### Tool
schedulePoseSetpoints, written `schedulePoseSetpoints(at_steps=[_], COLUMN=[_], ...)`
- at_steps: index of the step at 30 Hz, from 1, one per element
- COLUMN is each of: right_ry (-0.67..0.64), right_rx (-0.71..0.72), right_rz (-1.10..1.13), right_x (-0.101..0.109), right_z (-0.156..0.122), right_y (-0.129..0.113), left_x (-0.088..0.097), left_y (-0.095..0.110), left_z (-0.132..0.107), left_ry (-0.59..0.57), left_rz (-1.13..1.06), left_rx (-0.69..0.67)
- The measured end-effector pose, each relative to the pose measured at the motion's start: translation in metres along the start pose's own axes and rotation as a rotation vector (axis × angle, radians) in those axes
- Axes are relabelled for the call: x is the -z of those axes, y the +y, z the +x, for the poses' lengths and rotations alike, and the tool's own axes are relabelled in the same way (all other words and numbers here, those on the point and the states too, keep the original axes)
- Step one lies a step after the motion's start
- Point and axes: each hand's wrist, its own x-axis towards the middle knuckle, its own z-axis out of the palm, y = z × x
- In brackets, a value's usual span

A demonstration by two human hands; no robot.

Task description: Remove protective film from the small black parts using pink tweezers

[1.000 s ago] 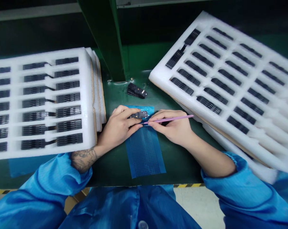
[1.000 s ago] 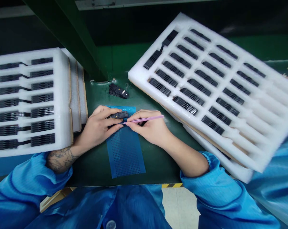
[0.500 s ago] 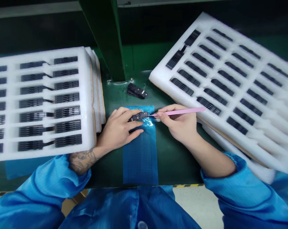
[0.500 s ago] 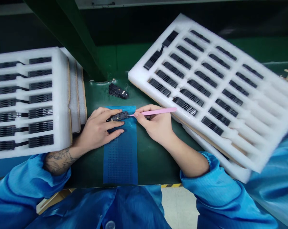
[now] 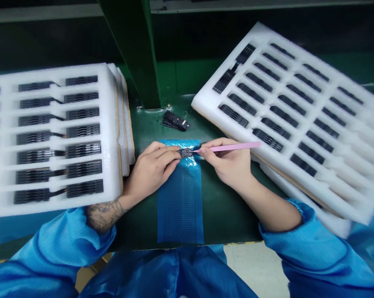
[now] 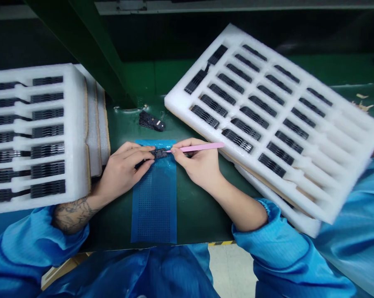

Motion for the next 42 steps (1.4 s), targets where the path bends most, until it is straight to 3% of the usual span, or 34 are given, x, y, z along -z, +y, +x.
schedulePoseSetpoints(at_steps=[18,31,42], right_ry=[0.011,0.01,0.019], right_rx=[-0.035,-0.054,-0.03], right_rz=[0.008,0.064,0.061], right_x=[-0.0038,-0.0042,-0.0024], right_z=[0.0028,0.0037,0.0032], right_y=[-0.0012,-0.0019,-0.0007], left_x=[0.0007,-0.001,-0.0041], left_y=[-0.0017,0.0049,0.0019], left_z=[-0.0011,-0.0007,-0.0033], left_ry=[-0.01,-0.172,-0.129], left_rz=[0.028,0.391,0.339], left_rx=[-0.015,-0.123,-0.11])
